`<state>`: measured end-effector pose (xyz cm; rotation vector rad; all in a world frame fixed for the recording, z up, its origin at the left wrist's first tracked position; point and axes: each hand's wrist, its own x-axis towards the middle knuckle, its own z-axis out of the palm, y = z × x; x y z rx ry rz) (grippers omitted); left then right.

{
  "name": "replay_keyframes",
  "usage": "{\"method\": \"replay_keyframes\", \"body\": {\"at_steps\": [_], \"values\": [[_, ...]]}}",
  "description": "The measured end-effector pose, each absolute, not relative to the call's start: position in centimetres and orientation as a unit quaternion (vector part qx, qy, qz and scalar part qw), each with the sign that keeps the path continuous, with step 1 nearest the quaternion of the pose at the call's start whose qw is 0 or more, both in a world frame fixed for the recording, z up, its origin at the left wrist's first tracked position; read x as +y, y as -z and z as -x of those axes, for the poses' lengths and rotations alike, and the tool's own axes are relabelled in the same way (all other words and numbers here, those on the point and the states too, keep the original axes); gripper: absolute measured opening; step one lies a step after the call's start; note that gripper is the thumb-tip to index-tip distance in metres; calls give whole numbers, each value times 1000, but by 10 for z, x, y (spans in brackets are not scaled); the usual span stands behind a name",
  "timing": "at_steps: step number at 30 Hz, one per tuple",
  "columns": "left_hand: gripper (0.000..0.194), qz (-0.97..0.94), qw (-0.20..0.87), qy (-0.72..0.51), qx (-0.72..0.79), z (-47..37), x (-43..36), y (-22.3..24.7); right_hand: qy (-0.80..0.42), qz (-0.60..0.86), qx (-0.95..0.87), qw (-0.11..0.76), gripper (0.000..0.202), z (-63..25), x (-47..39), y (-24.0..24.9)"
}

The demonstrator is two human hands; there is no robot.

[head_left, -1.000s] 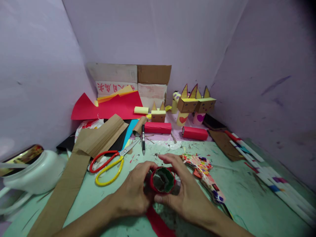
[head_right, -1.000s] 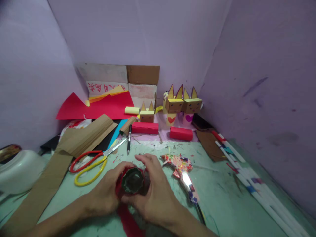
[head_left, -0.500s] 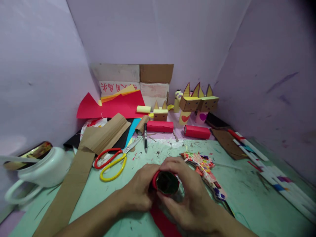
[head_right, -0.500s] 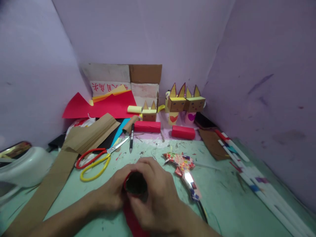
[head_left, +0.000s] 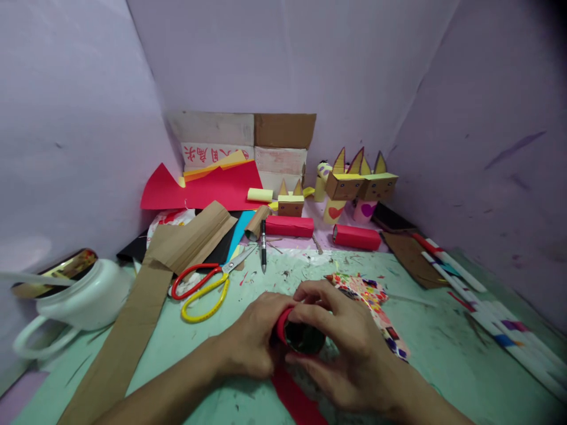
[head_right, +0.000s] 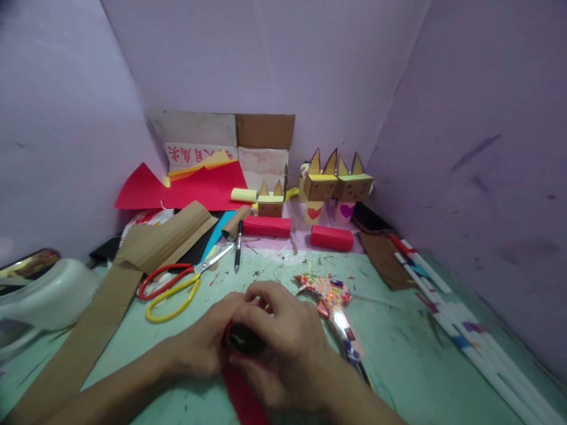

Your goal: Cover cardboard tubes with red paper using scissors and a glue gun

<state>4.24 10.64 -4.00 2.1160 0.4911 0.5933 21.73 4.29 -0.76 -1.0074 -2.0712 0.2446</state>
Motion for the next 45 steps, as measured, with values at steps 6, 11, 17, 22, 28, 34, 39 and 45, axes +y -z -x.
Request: {"method": "replay_keyframes", "body": {"at_steps": [6, 11, 17, 22, 28, 34, 39, 45], "values": [[34, -859, 417, -219, 203, -43, 108, 37, -87, 410, -834, 360, 35, -220, 43, 3], [33, -869, 401, -202, 208, -43, 109, 35, -87, 417, -833, 352, 25, -218, 43, 2], [47, -853, 427, -216, 208, -42, 107, 34, -88, 416, -816, 391, 20, -218, 45, 10], [61, -840, 446, -227, 208, -35, 111, 30, -76, 421, -806, 410, 20, -217, 46, 12], [66, -826, 420, -284, 247, -17, 120, 11, -86, 405, -806, 424, 13, -216, 44, 12], [19, -871, 331, -208, 297, -6, 112, -11, -103, 401, -800, 434, 14, -217, 45, 15], [16, -861, 242, -100, 435, 3, 117, -8, -137, 401, -790, 444, 19, -216, 44, 19], [16, -823, 226, -21, 521, -2, 112, 1, -134, 397, -792, 445, 18, -215, 43, 21]]}}
